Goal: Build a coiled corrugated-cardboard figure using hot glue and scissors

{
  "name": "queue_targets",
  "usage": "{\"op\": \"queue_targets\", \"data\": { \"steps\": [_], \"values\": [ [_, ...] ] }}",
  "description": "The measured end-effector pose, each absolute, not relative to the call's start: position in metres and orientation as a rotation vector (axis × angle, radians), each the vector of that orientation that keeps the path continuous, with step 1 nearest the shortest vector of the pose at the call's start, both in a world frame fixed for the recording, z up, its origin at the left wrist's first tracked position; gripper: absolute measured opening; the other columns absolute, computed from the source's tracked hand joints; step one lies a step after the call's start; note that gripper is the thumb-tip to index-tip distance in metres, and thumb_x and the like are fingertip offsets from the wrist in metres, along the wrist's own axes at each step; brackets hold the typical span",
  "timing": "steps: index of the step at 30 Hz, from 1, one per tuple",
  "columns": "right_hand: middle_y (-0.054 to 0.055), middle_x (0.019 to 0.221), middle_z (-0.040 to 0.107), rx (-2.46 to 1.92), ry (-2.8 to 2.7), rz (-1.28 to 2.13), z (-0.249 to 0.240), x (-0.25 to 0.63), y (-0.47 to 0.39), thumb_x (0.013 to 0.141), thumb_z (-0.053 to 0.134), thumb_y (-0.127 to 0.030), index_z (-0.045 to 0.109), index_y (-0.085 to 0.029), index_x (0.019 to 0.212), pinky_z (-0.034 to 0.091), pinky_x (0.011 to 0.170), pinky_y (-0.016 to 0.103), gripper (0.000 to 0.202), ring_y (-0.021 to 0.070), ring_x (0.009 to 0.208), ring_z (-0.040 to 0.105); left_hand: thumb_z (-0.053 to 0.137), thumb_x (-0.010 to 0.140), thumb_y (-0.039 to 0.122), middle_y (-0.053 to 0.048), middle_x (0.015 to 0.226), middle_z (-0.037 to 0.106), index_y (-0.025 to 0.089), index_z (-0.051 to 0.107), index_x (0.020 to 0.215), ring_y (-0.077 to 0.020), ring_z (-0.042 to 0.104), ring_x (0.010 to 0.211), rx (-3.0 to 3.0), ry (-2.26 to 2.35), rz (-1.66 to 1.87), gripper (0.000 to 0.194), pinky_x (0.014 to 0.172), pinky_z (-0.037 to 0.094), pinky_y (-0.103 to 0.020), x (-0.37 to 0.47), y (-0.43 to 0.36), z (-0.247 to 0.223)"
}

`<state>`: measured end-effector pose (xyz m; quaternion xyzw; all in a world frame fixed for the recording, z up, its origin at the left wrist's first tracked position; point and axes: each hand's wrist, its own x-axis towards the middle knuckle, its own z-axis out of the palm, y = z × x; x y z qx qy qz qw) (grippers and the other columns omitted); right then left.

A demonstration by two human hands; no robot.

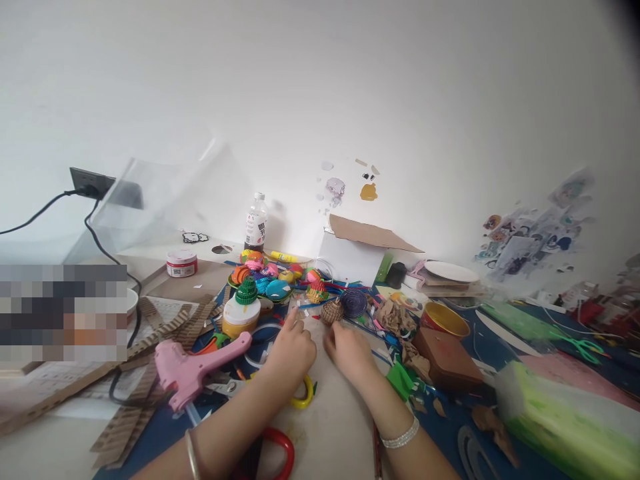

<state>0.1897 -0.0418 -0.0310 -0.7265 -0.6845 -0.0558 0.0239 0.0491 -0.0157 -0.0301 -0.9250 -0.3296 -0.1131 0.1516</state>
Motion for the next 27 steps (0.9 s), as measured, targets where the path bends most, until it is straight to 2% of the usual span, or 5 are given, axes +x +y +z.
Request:
{"op": "queue_targets", "data": {
  "steps": [3,10,16,23,27],
  "values": [
    [0.011,0.084,0.071,-2.241,-2.120,-0.201,-0.030,0.190,-0.041,0.090,0.041,-0.038,0.060,-0.018,0.095,0.043,0.059,0.029,0.028,0.0267,0.077,0.068,0.057,0.076,0.007,-0.010,0.071,0.071,0.012,0.073,0.075,-0.0263,0.063,0.085,-2.631,-0.934,-0.305,0.017,0.104,0.029,-0.053,0.049,-0.017,-0.030],
    [0.011,0.080,0.072,-2.286,-2.087,-0.214,-0.031,0.182,-0.037,0.090,0.038,-0.024,0.065,-0.018,0.091,0.044,0.061,0.029,0.028,0.0247,0.075,0.068,0.056,0.077,0.006,-0.008,0.069,0.071,0.014,0.073,0.074,-0.0245,0.063,0.081,-2.605,-0.938,-0.305,0.019,0.104,0.027,-0.055,0.049,-0.016,-0.032],
    [0.014,0.082,0.072,-2.340,-1.966,-0.225,-0.032,0.175,-0.034,0.090,0.039,-0.033,0.069,-0.017,0.084,0.045,0.060,0.029,0.034,0.0260,0.076,0.068,0.055,0.077,0.005,-0.008,0.067,0.070,0.013,0.072,0.073,-0.0239,0.062,0.079,-2.608,-0.938,-0.324,0.020,0.105,0.023,-0.055,0.049,-0.016,-0.033],
    [0.016,0.079,0.072,-2.407,-1.884,-0.175,-0.036,0.174,-0.031,0.079,0.047,-0.007,0.069,-0.014,0.083,0.046,0.059,0.030,0.024,0.0269,0.076,0.069,0.056,0.076,0.005,-0.008,0.067,0.070,0.013,0.073,0.073,-0.0254,0.063,0.080,-2.600,-0.941,-0.313,0.019,0.104,0.026,-0.054,0.049,-0.016,-0.032],
    [0.018,0.080,0.072,-2.440,-1.843,-0.163,-0.035,0.170,-0.030,0.080,0.045,-0.005,0.069,-0.011,0.085,0.047,0.060,0.030,0.026,0.0272,0.078,0.070,0.057,0.076,0.006,-0.009,0.068,0.071,0.013,0.073,0.073,-0.0252,0.063,0.081,-2.600,-0.942,-0.312,0.018,0.105,0.023,-0.056,0.049,-0.016,-0.033]
  ]
}}
